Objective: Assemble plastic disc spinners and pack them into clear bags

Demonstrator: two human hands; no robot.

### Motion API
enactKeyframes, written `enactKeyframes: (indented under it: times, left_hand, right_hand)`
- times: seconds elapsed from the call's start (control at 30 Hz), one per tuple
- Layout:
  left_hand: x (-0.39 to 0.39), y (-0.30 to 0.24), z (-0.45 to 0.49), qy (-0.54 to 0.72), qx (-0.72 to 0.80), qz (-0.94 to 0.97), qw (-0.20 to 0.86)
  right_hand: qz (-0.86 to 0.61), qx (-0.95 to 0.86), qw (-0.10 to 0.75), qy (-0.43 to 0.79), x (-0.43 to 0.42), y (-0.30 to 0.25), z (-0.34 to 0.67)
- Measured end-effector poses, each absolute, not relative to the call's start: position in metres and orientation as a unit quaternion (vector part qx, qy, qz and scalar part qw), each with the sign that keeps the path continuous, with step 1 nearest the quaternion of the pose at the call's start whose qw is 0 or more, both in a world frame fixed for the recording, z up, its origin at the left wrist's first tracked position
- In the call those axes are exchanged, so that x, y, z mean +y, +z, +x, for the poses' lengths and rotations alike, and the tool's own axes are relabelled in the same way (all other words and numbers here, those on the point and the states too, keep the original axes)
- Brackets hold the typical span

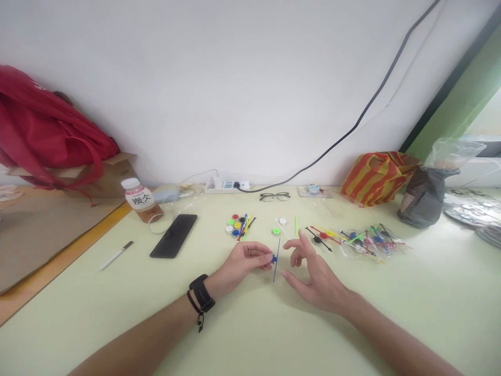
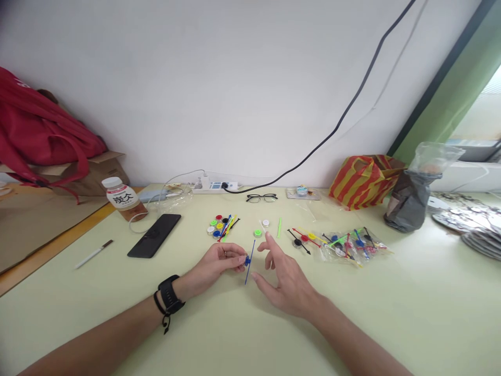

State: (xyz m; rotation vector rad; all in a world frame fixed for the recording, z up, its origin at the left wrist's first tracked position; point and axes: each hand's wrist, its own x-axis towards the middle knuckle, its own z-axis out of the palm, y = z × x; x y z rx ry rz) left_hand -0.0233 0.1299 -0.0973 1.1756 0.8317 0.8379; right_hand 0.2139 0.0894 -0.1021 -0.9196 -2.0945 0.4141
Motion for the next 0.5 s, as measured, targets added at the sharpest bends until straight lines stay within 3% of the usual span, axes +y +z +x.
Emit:
enactKeyframes:
  times: [0.13, 0.27, 0.5]
  left_hand:
    - [0.131, -0.099, -0.023, 0.372, 0.366, 0.52, 0.676]
    - [0.131, -0.1, -0.023, 0.375, 0.364, 0.523, 0.674]
    - [0.13, -0.097, -0.024, 0.365, 0.35, 0.539, 0.674]
  right_hand:
    - [-0.402, -0.823, 0.303, 0.264, 0.094, -0.096, 0.216]
    - [-0.388, -0.782, 0.345, 0.345, 0.094, -0.091, 0.213]
    - [-0.334, -0.8, 0.363, 0.342, 0.091, -0.09, 0.207]
